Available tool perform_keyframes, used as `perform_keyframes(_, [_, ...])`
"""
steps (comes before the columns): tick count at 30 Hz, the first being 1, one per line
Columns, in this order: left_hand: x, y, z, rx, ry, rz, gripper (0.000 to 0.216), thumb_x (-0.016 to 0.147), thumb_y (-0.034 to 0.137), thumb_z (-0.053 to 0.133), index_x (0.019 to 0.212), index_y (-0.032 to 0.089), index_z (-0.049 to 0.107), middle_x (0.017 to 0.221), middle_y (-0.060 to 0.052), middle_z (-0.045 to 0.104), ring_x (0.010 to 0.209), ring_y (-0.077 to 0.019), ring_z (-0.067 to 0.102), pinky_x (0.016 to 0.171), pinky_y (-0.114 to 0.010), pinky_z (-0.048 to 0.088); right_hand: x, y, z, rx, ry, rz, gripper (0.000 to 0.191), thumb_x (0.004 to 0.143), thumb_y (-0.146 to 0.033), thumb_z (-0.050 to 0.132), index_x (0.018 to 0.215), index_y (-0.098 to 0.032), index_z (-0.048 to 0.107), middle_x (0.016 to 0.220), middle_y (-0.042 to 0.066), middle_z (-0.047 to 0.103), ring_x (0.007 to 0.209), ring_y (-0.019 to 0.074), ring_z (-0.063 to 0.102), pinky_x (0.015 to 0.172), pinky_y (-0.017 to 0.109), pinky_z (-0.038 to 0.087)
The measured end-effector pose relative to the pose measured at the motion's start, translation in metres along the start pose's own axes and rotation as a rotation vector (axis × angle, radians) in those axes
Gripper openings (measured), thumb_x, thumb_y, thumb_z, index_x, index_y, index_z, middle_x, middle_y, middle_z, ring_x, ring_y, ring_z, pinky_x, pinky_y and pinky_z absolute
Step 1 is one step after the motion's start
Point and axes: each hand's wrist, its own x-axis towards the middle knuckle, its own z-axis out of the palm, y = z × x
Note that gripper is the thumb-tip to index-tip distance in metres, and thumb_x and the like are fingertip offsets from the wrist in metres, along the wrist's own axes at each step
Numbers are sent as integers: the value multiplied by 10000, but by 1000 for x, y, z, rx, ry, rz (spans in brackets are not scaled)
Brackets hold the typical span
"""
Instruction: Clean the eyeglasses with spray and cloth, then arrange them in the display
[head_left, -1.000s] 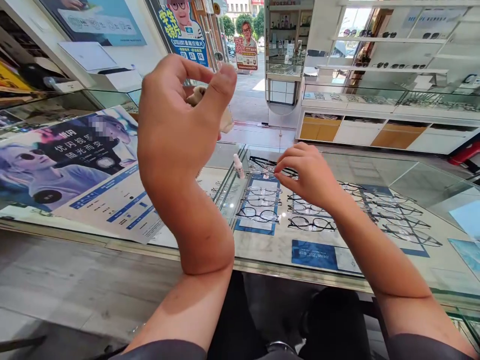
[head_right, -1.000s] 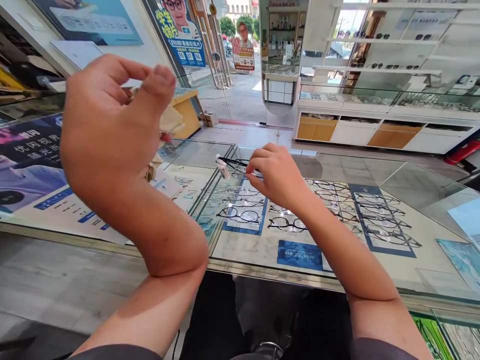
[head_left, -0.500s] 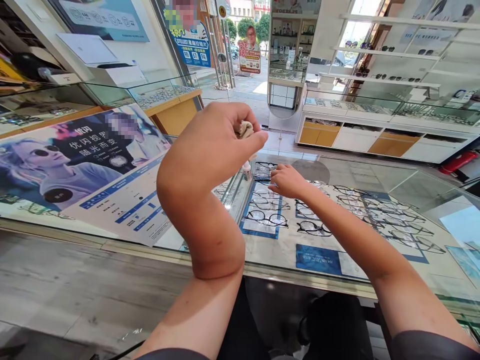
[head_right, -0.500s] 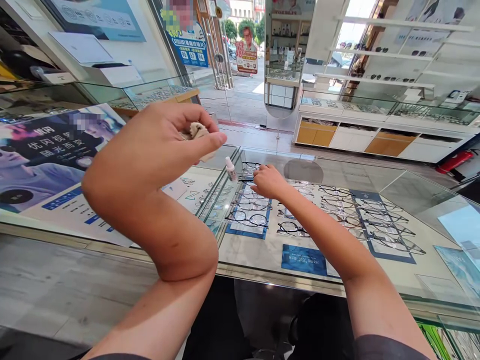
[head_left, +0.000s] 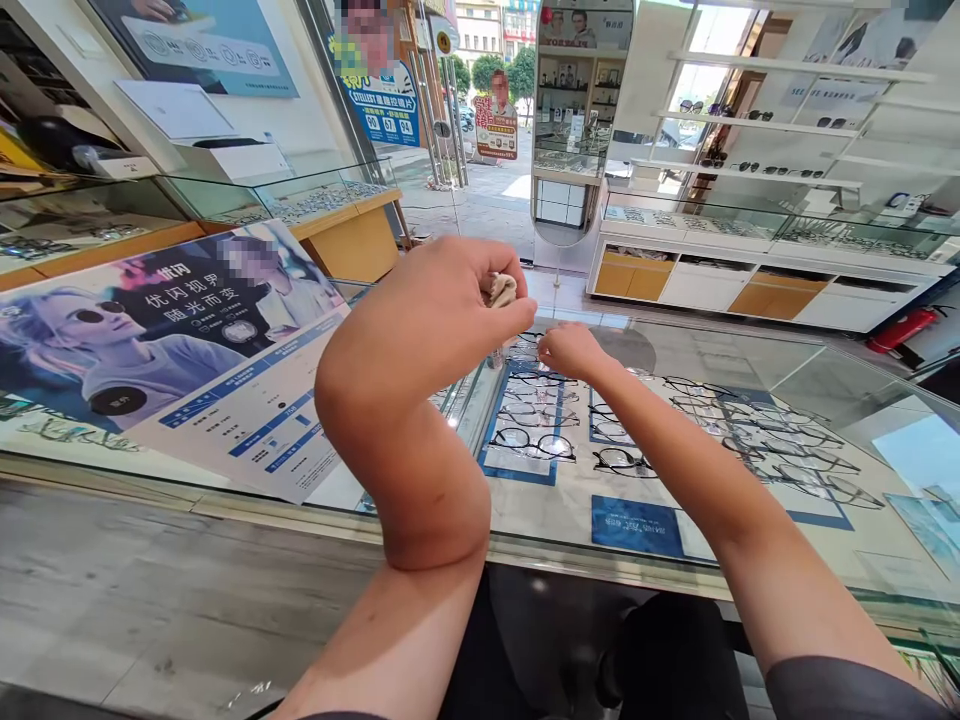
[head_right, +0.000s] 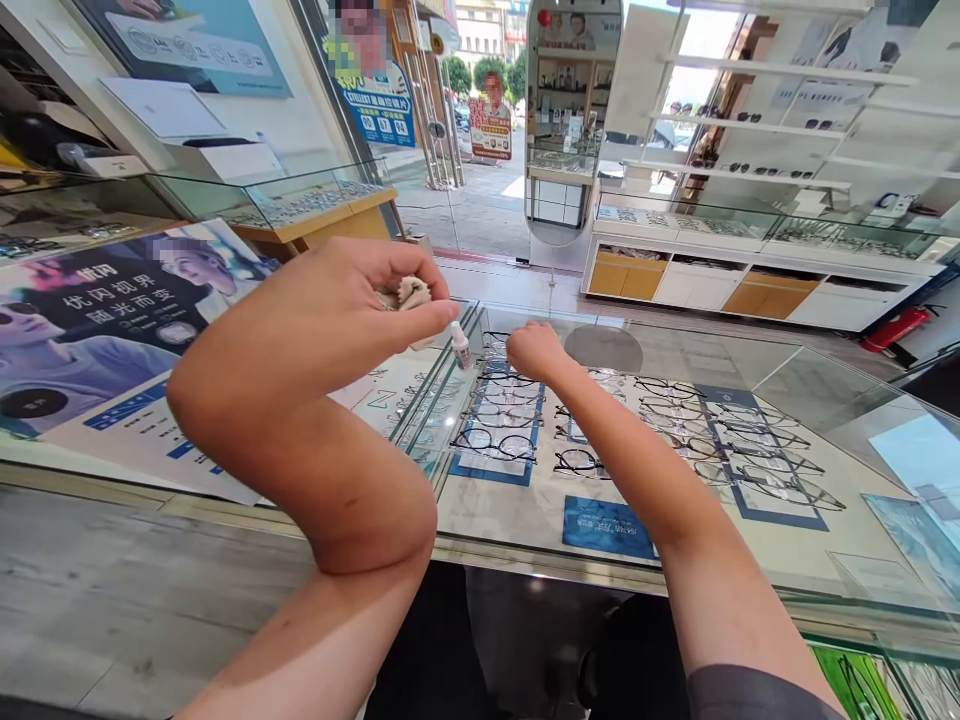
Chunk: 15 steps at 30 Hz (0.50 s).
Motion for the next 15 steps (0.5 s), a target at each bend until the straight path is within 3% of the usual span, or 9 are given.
perform_keyframes(8, [0,2,2,27,-28,12,68,811,185,729,758,222,708,616,27,545,624,-151,514,608,-318,310,37,-9,16,34,-89,101,242,936,-123,677,1091,-168,858,1168,198,848,1122,326,765,1090,473,464])
perform_keyframes(12, [0,2,3,35,-19,66,67,838,233,698,772,220,704,660,12,594,662,-165,534,634,-314,342,31,-9,2,113,-50,153,231,934,-121,664,1066,-162,849,1081,195,854,1048,327,777,1005,442,503])
perform_keyframes(15, [-3,4,3,29,-39,51,74,854,249,679,789,221,697,684,7,610,670,-167,540,637,-314,349,7,1,-14,189,24,184,219,961,-204,672,1089,-187,849,1095,160,857,1006,296,772,889,380,512])
